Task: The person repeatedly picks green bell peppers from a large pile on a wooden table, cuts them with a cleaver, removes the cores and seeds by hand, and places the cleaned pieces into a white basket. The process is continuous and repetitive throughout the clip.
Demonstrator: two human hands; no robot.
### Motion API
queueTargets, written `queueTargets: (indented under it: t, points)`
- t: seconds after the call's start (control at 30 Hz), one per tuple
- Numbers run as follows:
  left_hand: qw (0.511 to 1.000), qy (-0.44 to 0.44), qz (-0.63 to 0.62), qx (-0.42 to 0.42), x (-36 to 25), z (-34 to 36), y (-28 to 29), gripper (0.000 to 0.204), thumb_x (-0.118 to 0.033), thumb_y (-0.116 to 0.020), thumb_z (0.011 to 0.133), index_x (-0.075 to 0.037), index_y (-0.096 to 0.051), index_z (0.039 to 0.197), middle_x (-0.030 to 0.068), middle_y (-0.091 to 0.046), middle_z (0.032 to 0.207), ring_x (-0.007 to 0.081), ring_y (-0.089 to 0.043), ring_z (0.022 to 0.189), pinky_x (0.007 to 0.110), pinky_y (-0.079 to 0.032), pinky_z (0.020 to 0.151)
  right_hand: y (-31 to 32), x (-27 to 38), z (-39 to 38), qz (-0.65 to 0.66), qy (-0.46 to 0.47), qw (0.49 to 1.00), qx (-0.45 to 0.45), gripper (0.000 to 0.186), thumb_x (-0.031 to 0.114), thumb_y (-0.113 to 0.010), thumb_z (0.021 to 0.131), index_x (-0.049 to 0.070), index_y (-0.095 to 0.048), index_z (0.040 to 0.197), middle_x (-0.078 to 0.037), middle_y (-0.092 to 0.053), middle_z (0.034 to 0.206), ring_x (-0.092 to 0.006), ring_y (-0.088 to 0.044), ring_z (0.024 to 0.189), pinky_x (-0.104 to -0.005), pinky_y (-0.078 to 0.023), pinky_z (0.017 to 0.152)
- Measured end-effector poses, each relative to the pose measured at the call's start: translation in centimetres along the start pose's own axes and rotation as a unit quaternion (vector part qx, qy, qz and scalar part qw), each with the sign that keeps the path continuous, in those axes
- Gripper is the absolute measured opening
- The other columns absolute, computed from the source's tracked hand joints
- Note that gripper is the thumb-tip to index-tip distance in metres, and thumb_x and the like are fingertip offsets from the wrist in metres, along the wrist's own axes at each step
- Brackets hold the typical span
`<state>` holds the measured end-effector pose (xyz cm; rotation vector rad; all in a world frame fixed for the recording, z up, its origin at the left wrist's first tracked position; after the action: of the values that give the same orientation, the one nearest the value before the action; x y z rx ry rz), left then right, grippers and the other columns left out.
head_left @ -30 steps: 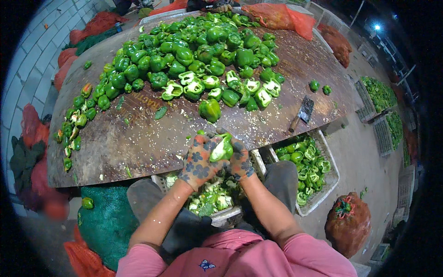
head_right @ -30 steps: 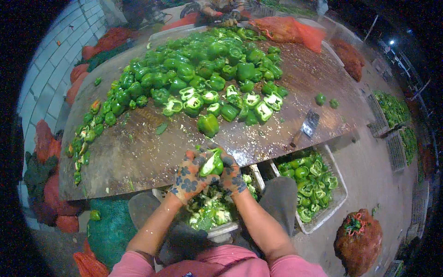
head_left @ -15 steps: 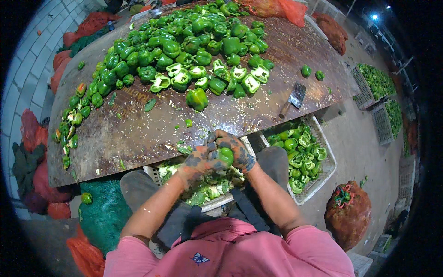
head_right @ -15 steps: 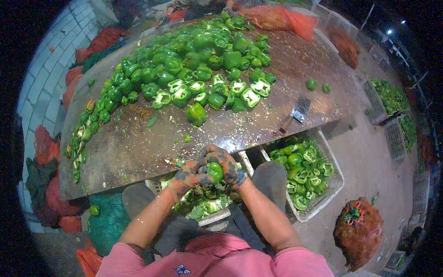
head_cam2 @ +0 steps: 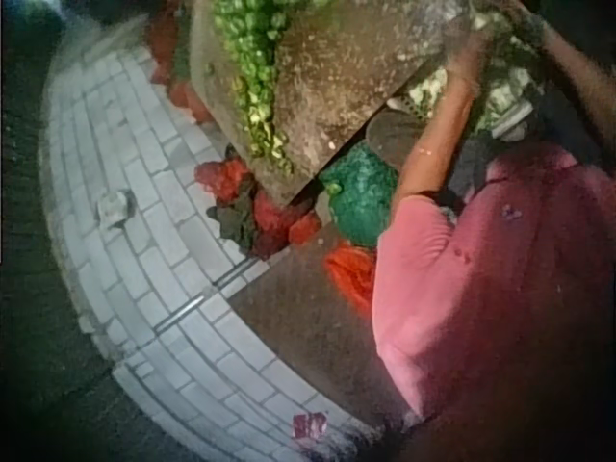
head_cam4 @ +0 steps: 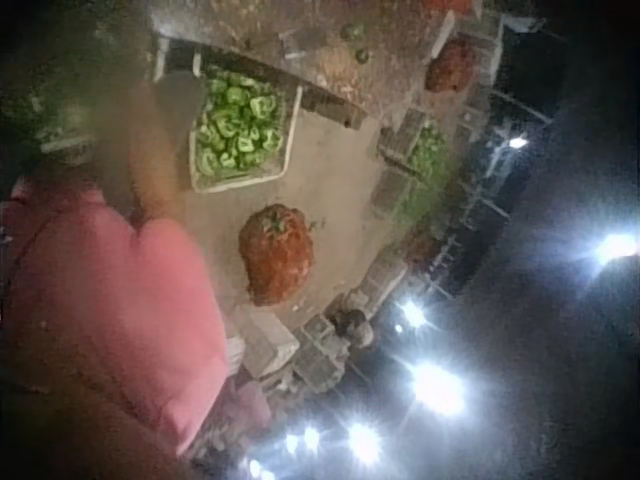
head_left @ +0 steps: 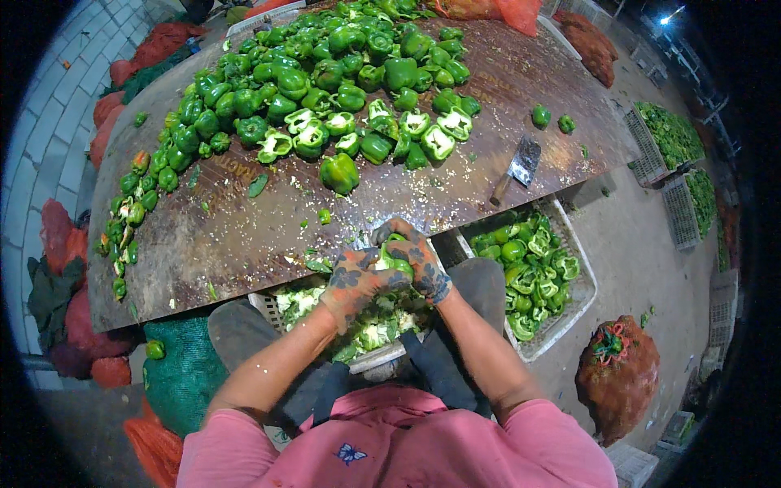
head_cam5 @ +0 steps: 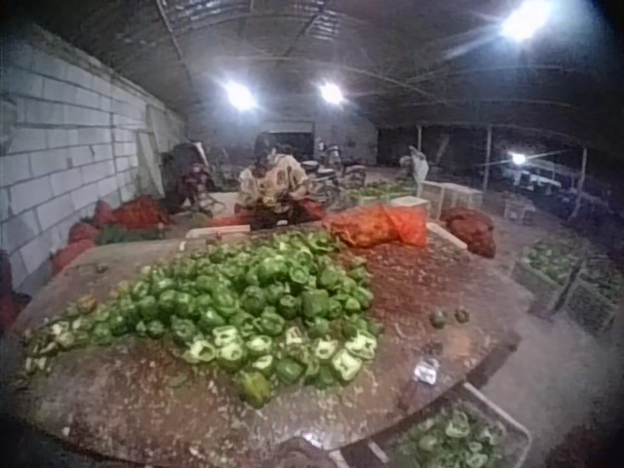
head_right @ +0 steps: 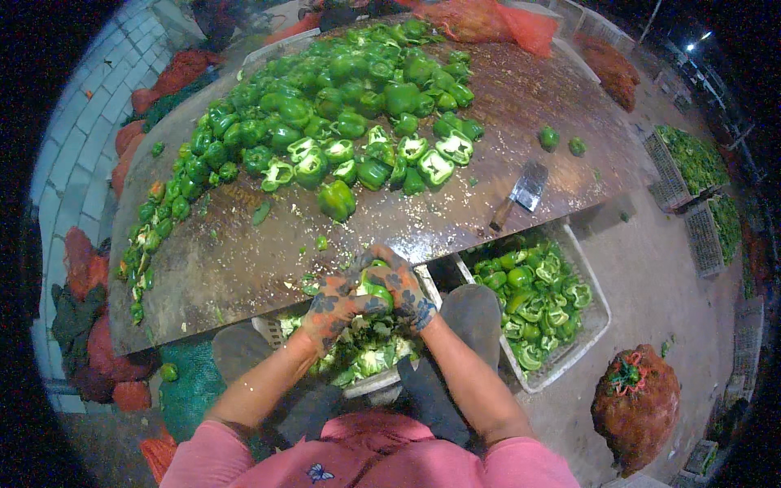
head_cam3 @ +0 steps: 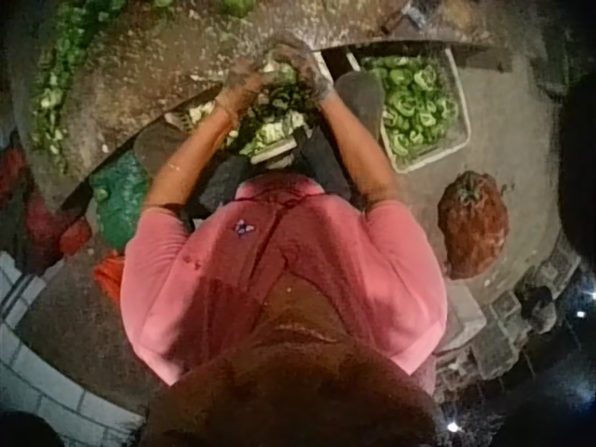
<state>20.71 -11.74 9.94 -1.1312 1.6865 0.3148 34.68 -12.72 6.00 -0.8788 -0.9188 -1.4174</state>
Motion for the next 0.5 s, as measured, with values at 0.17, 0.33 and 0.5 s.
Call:
queueTargets:
  t: [0.17,0.33,0.5]
  points:
    - [0.978,-0.053,0.190,-0.070,0.9,1.2,1.6,0.037,-0.031,-0.073,0.066,-0.002,-0.062,0.088,0.0051,-0.063,0.074,0.0110,-0.055,0.065,0.030,-0.044,0.060,1.9,-2.4,-0.6,-0.136,-0.134,0.982,0.007,0.019,0.017,-0.056,0.075,0.004,-0.050,0.088,-0.009,-0.051,0.084,-0.0210,-0.050,0.075,-0.0301,-0.042,0.068]
    - [0.687,-0.087,0.722,-0.007,0.4,0.3,4.4,0.065,-0.049,-0.066,0.068,-0.005,-0.053,0.115,0.0218,-0.052,0.114,0.0309,-0.055,0.102,0.038,-0.043,0.085,9.6,4.3,-1.1,-0.400,-0.191,0.896,-0.021,0.044,0.031,-0.066,0.069,0.005,-0.061,0.104,-0.017,-0.060,0.106,-0.0303,-0.059,0.094,-0.0359,-0.047,0.082]
    - [0.692,-0.181,0.679,-0.162,-5.3,7.5,6.9,0.067,-0.033,-0.071,0.065,-0.007,-0.045,0.122,0.0198,-0.050,0.113,0.0340,-0.048,0.106,0.038,-0.042,0.088,14.1,5.0,-2.3,-0.432,-0.273,0.846,-0.153,0.052,0.036,-0.064,0.072,0.006,-0.055,0.113,-0.015,-0.059,0.106,-0.0284,-0.057,0.097,-0.0361,-0.044,0.085]
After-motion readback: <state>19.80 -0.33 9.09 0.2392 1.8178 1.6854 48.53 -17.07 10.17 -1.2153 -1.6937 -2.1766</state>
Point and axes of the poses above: each hand's wrist, its own z-axis towards the middle knuckle, its own y-axis out of the back of the hand, x = y × z, the point moved 2 cm from there along z, towards the middle knuckle
